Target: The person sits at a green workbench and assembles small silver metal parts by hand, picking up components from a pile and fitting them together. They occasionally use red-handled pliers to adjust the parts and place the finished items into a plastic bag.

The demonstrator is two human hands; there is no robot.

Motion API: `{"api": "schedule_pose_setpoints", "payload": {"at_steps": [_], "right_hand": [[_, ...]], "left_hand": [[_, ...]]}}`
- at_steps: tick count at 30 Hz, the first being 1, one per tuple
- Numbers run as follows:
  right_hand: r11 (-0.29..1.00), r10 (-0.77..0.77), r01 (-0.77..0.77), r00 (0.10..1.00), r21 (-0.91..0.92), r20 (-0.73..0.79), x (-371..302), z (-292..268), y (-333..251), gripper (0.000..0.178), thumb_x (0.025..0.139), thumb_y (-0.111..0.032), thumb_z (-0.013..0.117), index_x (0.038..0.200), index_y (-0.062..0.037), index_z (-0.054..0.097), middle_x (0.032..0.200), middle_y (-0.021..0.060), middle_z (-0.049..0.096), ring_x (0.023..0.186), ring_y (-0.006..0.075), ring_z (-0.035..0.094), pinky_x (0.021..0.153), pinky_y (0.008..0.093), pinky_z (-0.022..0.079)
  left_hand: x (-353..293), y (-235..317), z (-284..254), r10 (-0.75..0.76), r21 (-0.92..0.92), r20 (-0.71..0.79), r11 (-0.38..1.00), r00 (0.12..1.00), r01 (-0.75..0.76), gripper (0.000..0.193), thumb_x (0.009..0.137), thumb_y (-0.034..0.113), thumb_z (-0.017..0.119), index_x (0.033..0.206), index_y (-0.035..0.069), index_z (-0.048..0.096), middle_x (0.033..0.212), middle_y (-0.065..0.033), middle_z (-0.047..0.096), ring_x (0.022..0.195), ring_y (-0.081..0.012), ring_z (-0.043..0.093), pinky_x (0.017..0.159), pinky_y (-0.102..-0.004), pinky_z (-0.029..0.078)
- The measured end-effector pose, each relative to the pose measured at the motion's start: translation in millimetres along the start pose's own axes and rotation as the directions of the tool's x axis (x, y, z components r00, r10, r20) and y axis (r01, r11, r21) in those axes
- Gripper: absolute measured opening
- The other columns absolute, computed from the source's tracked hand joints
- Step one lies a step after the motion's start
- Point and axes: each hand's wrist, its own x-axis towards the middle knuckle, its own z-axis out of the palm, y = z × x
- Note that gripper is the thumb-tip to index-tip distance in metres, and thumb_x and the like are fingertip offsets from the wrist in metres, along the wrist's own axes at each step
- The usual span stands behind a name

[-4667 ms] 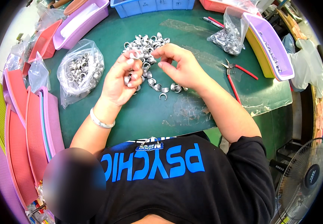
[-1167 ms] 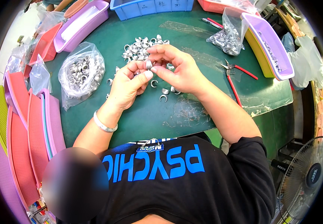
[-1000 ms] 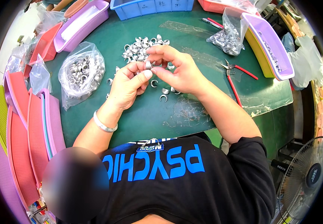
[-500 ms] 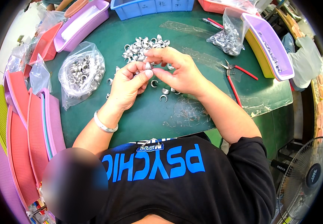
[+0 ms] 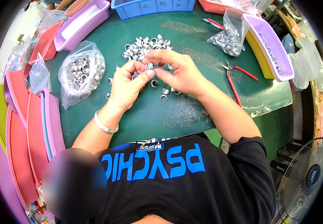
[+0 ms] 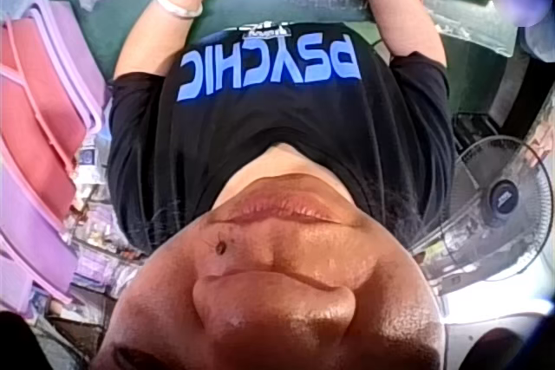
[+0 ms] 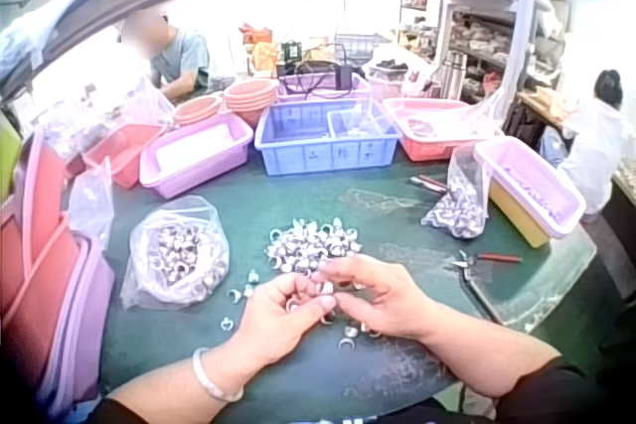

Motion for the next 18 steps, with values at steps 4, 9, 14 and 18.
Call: {"api": "schedule_pose_setpoints", "payload": {"at_steps": [4,9,14,18], "right_hand": [[1.0,-0.008,0.008,1.0,-0.022,0.005,-0.7,-0.1,1.0,0.04,0.074,0.003,0.06,0.113,-0.0037,0.054,0.105,0.0097,0.06,0.095,0.0197,0.06,0.077,0.0289,0.049],[0.987,-0.054,0.056,0.998,-0.148,0.022,-0.4,-1.0,2.9,0.04,0.073,0.003,0.06,0.112,-0.0041,0.054,0.104,0.0103,0.06,0.092,0.021,0.061,0.077,0.0294,0.049],[0.957,-0.149,0.153,0.988,-0.246,0.035,5.2,-3.5,-1.0,0.038,0.073,0.003,0.06,0.109,-0.0046,0.055,0.099,0.0107,0.061,0.087,0.0226,0.06,0.073,0.0304,0.049],[0.967,-0.018,0.005,0.999,-0.253,-0.048,4.2,-16.2,9.0,0.029,0.075,0.002,0.057,0.103,-0.0038,0.058,0.093,0.011,0.061,0.081,0.0236,0.06,0.068,0.0303,0.048]], "left_hand": [[-0.1,1.0,0.4,0.029,0.058,-0.013,0.998,0.999,-0.028,0.013,0.077,0.007,0.067,0.076,0.006,0.054,0.067,0.0064,0.046,0.061,-0.0017,0.04,0.053,-0.0164,0.031],[0.1,-0.3,0.9,0.031,0.075,-0.022,0.997,0.999,-0.029,0.012,0.077,0.009,0.067,0.078,0.007,0.055,0.067,0.0059,0.047,0.06,-0.0023,0.041,0.05,-0.0171,0.032],[-0.6,7.8,-1.0,-0.328,-0.26,0.019,0.911,0.945,0.321,0.012,0.081,0.017,0.062,0.083,0.007,0.056,0.065,0.0035,0.048,0.057,-0.005,0.045,0.044,-0.0184,0.032],[11.7,11.0,-22.1,-0.286,-0.541,0.094,0.789,0.953,0.29,0.02,0.084,0.022,0.05,0.093,0.005,0.055,0.077,-0.004,0.053,0.06,-0.0113,0.046,0.044,-0.0192,0.036]]}}
